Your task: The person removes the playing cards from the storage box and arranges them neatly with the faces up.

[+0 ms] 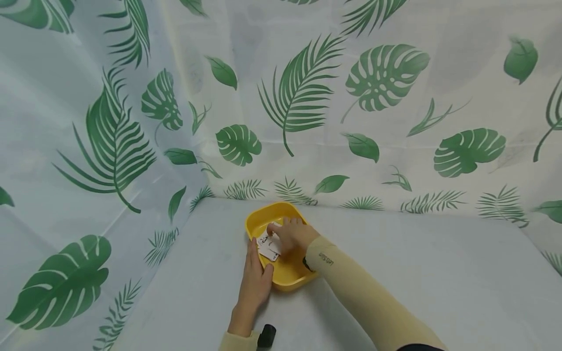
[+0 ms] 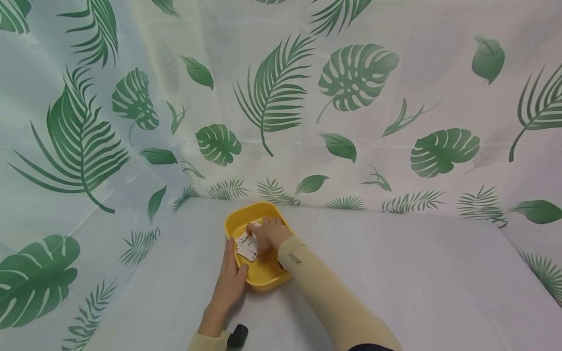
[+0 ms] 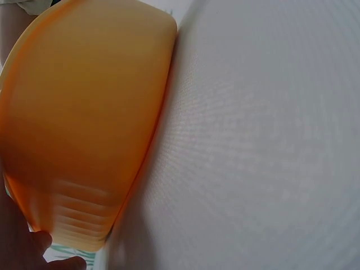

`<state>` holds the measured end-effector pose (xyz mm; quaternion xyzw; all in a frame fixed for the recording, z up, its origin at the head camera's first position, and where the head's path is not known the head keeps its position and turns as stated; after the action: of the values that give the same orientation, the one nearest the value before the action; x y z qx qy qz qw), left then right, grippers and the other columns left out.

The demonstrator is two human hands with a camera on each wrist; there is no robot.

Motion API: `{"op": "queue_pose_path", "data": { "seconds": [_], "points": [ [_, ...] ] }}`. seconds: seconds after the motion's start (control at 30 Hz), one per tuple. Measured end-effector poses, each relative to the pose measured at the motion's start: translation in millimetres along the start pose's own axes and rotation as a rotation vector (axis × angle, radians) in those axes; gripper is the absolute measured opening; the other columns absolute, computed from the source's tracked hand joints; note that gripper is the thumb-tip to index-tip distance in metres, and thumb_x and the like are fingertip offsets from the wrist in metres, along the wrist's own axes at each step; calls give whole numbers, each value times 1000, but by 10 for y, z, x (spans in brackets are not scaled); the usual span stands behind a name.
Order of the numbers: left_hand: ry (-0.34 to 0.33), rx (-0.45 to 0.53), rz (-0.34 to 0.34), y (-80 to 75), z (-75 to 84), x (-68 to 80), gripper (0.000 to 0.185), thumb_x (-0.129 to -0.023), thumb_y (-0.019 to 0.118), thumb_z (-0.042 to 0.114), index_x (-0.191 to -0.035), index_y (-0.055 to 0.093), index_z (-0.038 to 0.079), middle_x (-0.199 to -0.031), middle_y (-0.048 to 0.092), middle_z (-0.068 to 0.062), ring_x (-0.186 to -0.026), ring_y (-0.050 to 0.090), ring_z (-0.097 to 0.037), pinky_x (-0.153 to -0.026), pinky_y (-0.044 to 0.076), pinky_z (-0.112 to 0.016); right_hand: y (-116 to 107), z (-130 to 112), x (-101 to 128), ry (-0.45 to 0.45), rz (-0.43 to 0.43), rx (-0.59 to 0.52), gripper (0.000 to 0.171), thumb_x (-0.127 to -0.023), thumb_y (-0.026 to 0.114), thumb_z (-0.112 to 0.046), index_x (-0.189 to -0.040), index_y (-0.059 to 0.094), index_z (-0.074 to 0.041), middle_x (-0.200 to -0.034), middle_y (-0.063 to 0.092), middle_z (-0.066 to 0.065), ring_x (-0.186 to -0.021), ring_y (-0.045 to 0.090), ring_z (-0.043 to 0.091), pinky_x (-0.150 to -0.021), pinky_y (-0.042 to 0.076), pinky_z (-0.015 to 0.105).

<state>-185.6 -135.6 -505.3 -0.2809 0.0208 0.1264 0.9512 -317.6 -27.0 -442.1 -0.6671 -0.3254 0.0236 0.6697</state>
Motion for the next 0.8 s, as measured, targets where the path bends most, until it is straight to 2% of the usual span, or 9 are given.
{"op": "queue_pose_path", "data": {
  "seconds": [0.2, 0.33, 0.47, 0.6, 0.8],
  "points": [
    [20, 9, 6, -5, 10, -13, 77, -95, 50, 12, -162, 11, 5, -166, 12, -21, -149, 20, -38, -116, 23, -56, -70, -34, -8, -121, 53, 80, 52, -85, 76, -33, -128, 52, -49, -146, 37, 16, -121, 43, 39, -102, 40, 59],
    [33, 5, 5, 1, -2, -13, 78, -95, 49, 11, -162, 10, 4, -166, 11, -21, -149, 20, -38, -116, 23, -56, -134, -70, 25, -192, 91, 208, 54, -85, 78, -44, -132, 51, -48, -152, 31, 16, -126, 45, 41, -108, 34, 59],
    [38, -5, 4, 4, -14, -8, 78, -95, 49, 11, -162, 9, 5, -166, 10, -21, -149, 20, -38, -116, 22, -56, -194, -88, 93, -248, 144, 331, 61, -84, 77, -49, -138, 49, -48, -152, 31, 16, -127, 47, 40, -109, 31, 61],
    [37, -9, 3, 6, -15, -5, 79, -95, 49, 11, -162, 8, 6, -166, 10, -20, -149, 20, -39, -116, 23, -57, -257, -80, 198, -277, 197, 365, 67, -83, 79, -46, -143, 49, -49, -155, 30, 16, -132, 43, 42, -108, 29, 65],
    [21, -8, 0, -3, 15, 14, 79, -95, 50, 13, -162, 9, 6, -166, 10, -20, -149, 20, -39, -116, 22, -58, -361, -37, 395, -319, 270, 393, 66, -82, 81, -41, -142, 52, -47, -156, 27, 17, -133, 41, 43, -109, 27, 68]
  ]
}}
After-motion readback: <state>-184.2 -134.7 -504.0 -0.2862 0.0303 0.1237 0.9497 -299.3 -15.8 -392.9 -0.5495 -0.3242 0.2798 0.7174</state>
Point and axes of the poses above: each hand's wrist, its own x-axis away from the middle knuckle, its own y-axis out of the palm, z = x × y, the point moved 1 cm from there along -x, towards the middle knuckle
